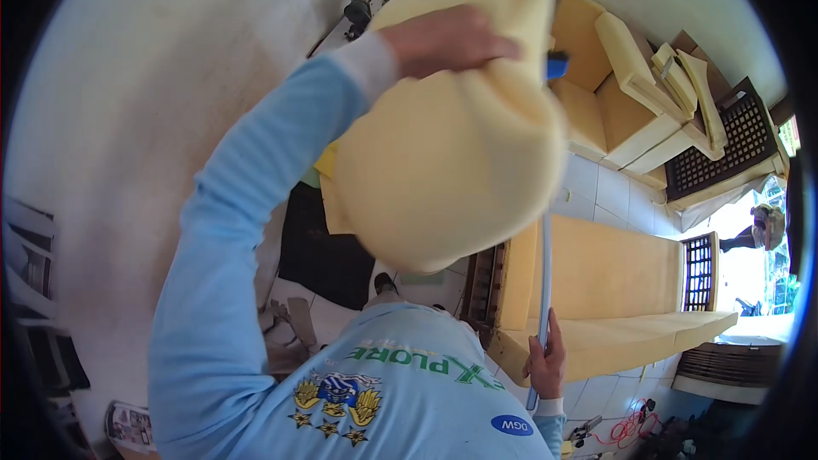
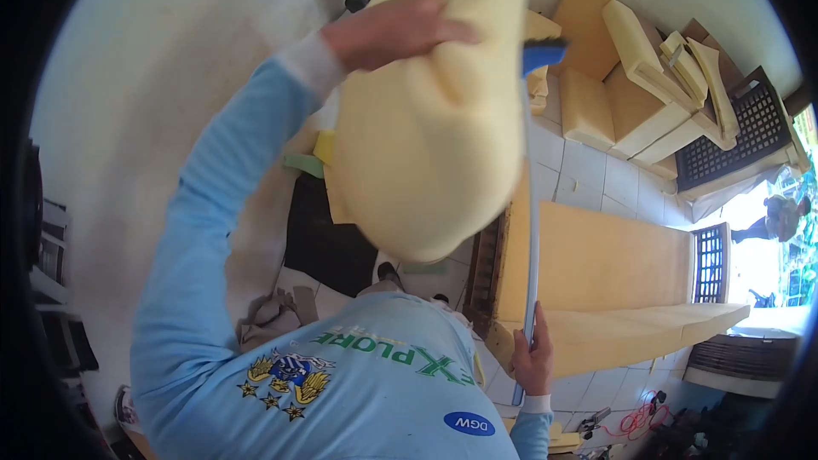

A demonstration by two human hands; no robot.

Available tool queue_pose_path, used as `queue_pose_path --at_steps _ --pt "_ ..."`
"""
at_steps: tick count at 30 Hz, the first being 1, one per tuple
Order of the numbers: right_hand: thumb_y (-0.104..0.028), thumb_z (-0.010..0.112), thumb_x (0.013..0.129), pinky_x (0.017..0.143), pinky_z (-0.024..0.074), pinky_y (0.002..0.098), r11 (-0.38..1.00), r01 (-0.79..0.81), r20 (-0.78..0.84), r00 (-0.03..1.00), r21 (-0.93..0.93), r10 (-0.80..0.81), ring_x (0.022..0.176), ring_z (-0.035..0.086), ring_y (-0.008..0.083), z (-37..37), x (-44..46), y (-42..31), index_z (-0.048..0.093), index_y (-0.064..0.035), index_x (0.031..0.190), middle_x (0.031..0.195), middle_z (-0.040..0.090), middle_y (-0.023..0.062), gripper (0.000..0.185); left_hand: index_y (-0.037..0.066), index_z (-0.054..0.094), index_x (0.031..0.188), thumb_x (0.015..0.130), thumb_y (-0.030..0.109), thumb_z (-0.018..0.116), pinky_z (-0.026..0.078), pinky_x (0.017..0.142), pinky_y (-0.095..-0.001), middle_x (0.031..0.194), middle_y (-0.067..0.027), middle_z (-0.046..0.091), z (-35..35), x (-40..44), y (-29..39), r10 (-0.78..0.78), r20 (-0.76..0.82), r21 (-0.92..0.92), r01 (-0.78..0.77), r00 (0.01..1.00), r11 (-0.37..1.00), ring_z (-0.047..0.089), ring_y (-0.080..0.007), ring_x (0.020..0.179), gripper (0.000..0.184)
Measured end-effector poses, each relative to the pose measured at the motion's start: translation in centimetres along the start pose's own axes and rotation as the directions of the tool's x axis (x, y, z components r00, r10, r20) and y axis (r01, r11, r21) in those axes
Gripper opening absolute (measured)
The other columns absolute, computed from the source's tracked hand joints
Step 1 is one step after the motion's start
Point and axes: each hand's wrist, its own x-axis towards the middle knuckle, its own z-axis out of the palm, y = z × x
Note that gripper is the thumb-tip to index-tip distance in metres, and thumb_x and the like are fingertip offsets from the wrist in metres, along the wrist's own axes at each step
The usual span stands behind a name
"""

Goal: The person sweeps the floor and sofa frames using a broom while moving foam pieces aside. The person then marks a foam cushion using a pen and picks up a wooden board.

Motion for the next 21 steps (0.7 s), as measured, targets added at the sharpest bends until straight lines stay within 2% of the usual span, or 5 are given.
queue_pose_path --at_steps 4,8,14,15,21 --pt "-0.002 0.050 0.092 0.036 0.0352 0.0214 0.984 0.153 -0.208 0.969 0.096 -0.131 0.042 0.041 0.0036 7.7 -0.3 -0.9 0.024 -0.0057 0.149 0.079 0.057 0.0031 0.062 0.021 0.056 0.127 0.092 0.023 0.049 0.046 0.091 -0.0455 0.114 -0.0127 0.062 -3.8 5.6 -0.1 0.541 0.094 0.504 -0.509 0.835 0.698 0.058 -0.0302 0.108 0.036" --pt "-0.002 0.049 0.093 0.033 0.0328 0.0206 0.959 0.265 -0.426 0.883 0.104 -0.198 0.040 0.038 0.0032 8.8 -1.6 1.2 0.022 -0.0062 0.148 0.090 0.060 0.0060 0.062 -0.011 0.062 0.105 0.086 0.033 0.056 0.050 0.073 -0.0303 0.094 -0.0172 0.067 -6.3 5.0 7.3 0.298 -0.048 -0.246 -0.301 0.953 0.921 0.064 -0.0224 0.080 0.048" --pt "-0.001 0.049 0.092 0.059 0.0426 0.0192 0.991 0.125 -0.647 0.759 0.042 -0.068 0.076 0.055 0.0099 7.3 -8.6 3.8 0.026 -0.0015 0.147 0.116 0.058 0.0146 0.060 -0.008 0.061 0.107 0.087 0.033 0.055 0.050 0.074 -0.0325 0.095 -0.0168 0.067 -6.5 6.6 9.8 0.371 0.073 0.000 -0.372 0.926 0.928 0.064 -0.0230 0.083 0.046" --pt "-0.001 0.049 0.091 0.061 0.0430 0.0205 0.962 0.236 -0.688 0.676 -0.138 -0.264 0.076 0.054 0.0098 6.7 -8.3 5.5 0.026 -0.0012 0.146 0.113 0.059 0.0141 0.060 -0.007 0.061 0.107 0.088 0.034 0.055 0.050 0.075 -0.0329 0.095 -0.0169 0.067 -6.6 6.9 9.9 0.365 0.083 0.047 -0.369 0.927 0.928 0.064 -0.0235 0.084 0.046" --pt "-0.001 0.050 0.091 0.070 0.0454 0.0250 0.990 0.119 -0.681 0.731 0.077 -0.035 0.081 0.054 0.0136 8.3 -9.8 5.7 0.025 0.0008 0.146 0.113 0.058 0.0149 0.061 -0.003 0.061 0.109 0.089 0.037 0.054 0.049 0.077 -0.0357 0.098 -0.0172 0.067 -7.9 8.2 8.7 0.329 0.133 0.384 -0.355 0.935 0.852 0.063 -0.0265 0.087 0.046"
